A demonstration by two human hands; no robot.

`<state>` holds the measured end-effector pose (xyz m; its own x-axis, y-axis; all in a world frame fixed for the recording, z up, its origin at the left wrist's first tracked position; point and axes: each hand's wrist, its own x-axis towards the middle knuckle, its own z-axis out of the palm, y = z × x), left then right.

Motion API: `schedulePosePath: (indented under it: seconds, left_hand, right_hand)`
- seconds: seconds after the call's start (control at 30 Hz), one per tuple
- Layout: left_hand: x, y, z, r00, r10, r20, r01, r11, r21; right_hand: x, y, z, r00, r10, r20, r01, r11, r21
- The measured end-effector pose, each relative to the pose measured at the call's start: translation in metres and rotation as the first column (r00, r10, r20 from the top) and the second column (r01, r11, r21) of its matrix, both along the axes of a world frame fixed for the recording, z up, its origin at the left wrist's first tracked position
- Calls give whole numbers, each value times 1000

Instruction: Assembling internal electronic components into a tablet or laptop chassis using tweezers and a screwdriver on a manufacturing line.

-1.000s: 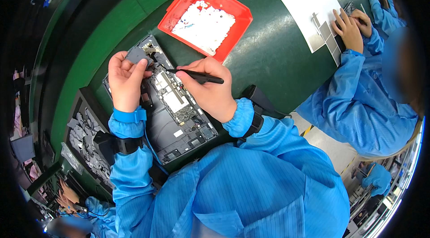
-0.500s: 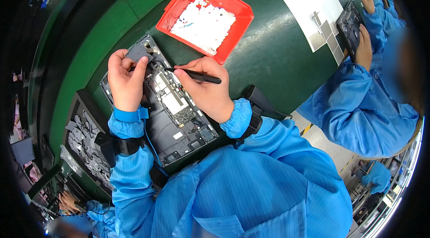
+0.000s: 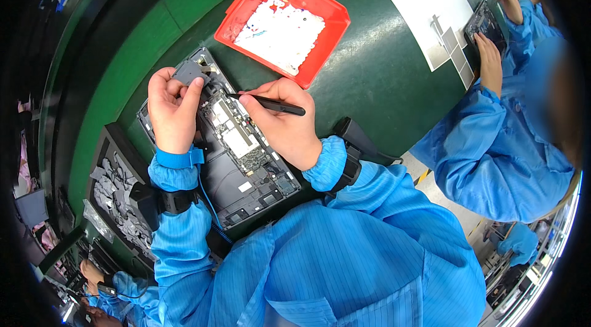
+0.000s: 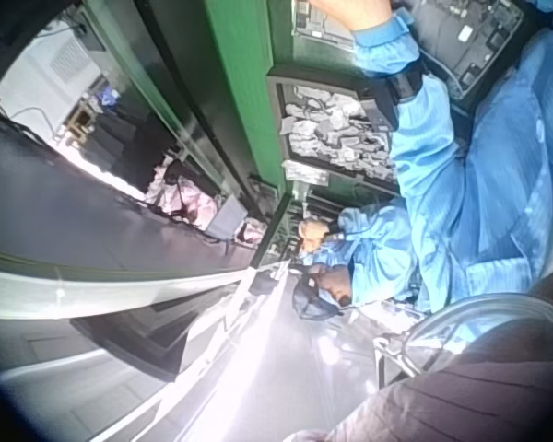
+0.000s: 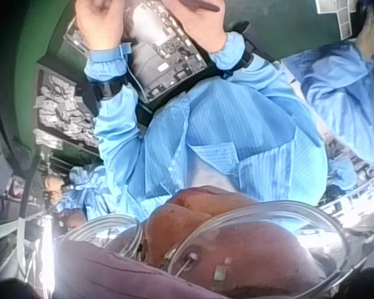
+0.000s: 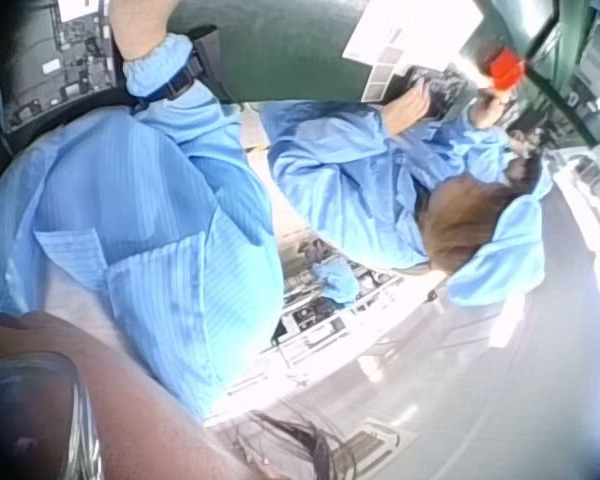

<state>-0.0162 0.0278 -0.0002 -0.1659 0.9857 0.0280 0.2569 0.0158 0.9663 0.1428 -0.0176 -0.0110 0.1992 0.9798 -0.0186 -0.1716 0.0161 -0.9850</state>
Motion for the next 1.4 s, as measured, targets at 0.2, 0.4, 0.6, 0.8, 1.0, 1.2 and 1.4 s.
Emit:
schedulePosePath:
  seconds: [0.2,0.4,0.6,0.8,1.0,1.2,1.4]
  left_hand:
    - [0,1,-3,999,1,-49,1,999,33]
    - [0,1,-3,998,7,-62,-6,1000,19]
    - [0,1,-1,995,8,-99,-7,1000,16]
    - [0,2,0,991,5,-131,-2,1000,19]
    - [-1,0,0,974,-10,-224,15,1000,20]
    - [4,-3,11,932,-61,-358,68,998,7]
    - [2,-1,5,857,-73,-509,119,991,58]
  right_hand:
    - [0,0,2,991,-24,132,8,992,122]
    - [-1,-1,-1,977,-49,207,5,978,208]
    - [-1,-1,-4,969,-49,242,-22,959,283]
    - [-2,-1,-7,965,-26,261,-71,932,355]
    - [0,-1,-4,948,-36,316,-106,901,420]
    - [1,1,-4,942,-27,334,-125,896,426]
    - [2,1,-3,934,-47,353,-126,884,450]
